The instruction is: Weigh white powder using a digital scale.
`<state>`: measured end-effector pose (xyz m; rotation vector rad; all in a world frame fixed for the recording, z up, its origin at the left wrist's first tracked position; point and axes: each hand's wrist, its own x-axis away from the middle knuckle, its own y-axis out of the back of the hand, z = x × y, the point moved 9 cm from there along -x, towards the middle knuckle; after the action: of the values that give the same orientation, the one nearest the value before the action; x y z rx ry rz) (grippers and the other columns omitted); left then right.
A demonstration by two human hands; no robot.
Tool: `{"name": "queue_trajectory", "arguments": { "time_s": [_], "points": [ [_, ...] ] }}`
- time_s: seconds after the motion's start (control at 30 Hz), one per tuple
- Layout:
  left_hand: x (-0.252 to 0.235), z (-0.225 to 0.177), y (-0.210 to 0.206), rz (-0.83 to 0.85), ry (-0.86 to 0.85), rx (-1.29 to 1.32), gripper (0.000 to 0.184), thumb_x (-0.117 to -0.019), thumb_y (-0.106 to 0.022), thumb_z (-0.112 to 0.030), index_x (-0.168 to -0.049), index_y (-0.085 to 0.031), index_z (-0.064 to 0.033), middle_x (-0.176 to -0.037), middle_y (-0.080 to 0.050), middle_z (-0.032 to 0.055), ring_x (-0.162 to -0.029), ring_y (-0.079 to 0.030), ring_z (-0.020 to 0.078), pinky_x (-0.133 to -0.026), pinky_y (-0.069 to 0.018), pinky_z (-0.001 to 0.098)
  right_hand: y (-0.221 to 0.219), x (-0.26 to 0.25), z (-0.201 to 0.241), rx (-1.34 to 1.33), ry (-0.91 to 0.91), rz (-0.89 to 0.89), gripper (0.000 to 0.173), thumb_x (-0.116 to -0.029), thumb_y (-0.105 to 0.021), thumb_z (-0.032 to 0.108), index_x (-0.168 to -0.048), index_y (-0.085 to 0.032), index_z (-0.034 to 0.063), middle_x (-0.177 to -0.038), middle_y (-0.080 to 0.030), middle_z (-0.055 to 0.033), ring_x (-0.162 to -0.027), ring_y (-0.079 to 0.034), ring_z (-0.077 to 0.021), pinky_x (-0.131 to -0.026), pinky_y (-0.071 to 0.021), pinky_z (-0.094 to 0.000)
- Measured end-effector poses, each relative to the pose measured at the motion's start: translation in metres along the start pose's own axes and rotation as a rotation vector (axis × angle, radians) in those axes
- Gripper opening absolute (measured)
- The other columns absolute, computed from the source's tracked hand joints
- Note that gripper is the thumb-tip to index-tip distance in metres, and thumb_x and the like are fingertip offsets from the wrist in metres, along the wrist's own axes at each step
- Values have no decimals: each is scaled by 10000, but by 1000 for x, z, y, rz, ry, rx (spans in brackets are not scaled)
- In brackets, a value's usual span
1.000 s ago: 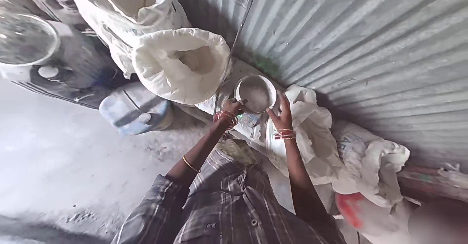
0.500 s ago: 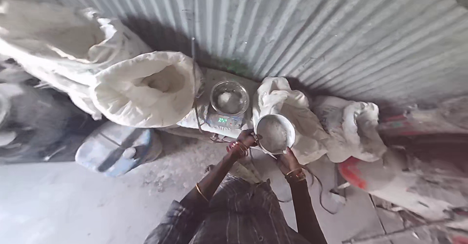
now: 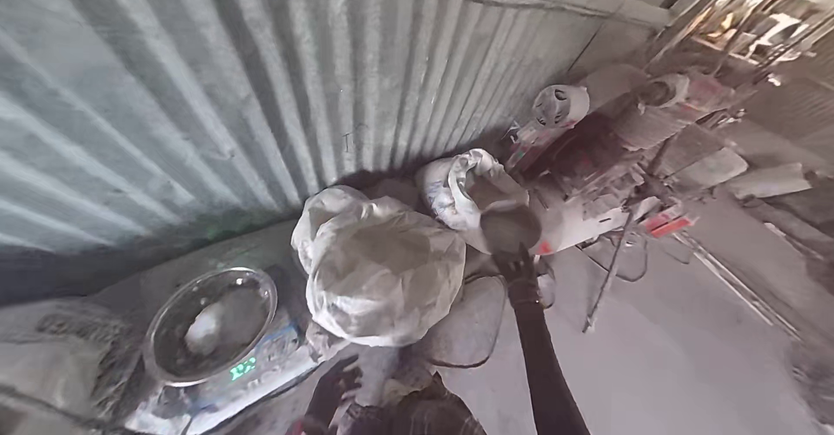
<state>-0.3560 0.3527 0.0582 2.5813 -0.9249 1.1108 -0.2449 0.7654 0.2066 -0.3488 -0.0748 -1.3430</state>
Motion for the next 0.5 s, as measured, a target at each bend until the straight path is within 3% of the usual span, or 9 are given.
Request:
{"name": "queue_trajectory", "arguments": {
  "time_s": [0.03,0.07,0.13,0.23,0.3,0.37,0.43,0.5],
  "points": [
    [-5,12,9,-54,21,-28,396,-1078,-442,-57,-1453,-453,67,-1297,-603,300,-1103,-642,345,-928,-518,475,2,-37,21,102,136,-106,595,-1065,-555,159,-1562,-263,12,-1432,-488,-247,-1144,-615,-287,-910,-565,-427],
    [-9,23,16,-116,31,-53,404,-1061,-462,-37,-1450,-456,70,-1296,-605,305,-1100,-642,348,-925,-515,481,4,-70,41,269,265,-202,740,-975,-699,117,-1556,-267,-34,-1434,-495,-277,-1190,-607,-299,-944,-561,-409],
    [-2,29,23,-258,1,-76,389,-1033,-478,9,-1414,-483,90,-1239,-619,297,-1040,-642,312,-904,-531,450,-11,-122,67,720,444,-325,969,-827,-864,225,-1536,-295,-109,-1464,-489,-337,-1338,-534,-395,-1119,-437,-442],
    [8,1,15,-468,-50,-164,356,-1003,-551,12,-1348,-562,102,-1170,-670,296,-1037,-676,344,-939,-532,468,-53,-195,51,1237,591,-172,901,-854,-804,330,-1537,-369,-64,-1546,-416,-318,-1451,-406,-445,-1194,-336,-497],
    [4,-34,4,-561,-84,-238,329,-993,-598,-9,-1305,-608,95,-1126,-700,273,-1026,-692,340,-956,-528,461,-81,-221,29,1402,735,41,790,-879,-757,281,-1515,-425,-50,-1569,-391,-317,-1491,-339,-465,-1206,-302,-553],
    [2,-68,-10,-624,-116,-313,304,-1003,-603,-56,-1271,-642,84,-1112,-717,261,-1032,-708,358,-966,-536,482,-96,-237,16,1499,830,159,689,-900,-724,263,-1478,-489,-29,-1555,-428,-295,-1483,-354,-463,-1204,-290,-580],
    [2,-98,-25,-671,-141,-404,293,-1005,-598,-83,-1244,-667,70,-1080,-724,250,-998,-712,373,-932,-544,508,-95,-266,12,1581,801,139,668,-945,-657,333,-1492,-484,-9,-1565,-431,-267,-1485,-365,-433,-1223,-266,-570],
    [-1,-116,-35,-712,-177,-451,281,-994,-610,-86,-1220,-687,62,-1062,-727,243,-969,-713,377,-897,-548,516,-90,-276,24,1565,803,51,653,-968,-637,359,-1413,-528,-106,-1457,-508,-344,-1396,-460,-482,-1195,-310,-549]
  ]
}}
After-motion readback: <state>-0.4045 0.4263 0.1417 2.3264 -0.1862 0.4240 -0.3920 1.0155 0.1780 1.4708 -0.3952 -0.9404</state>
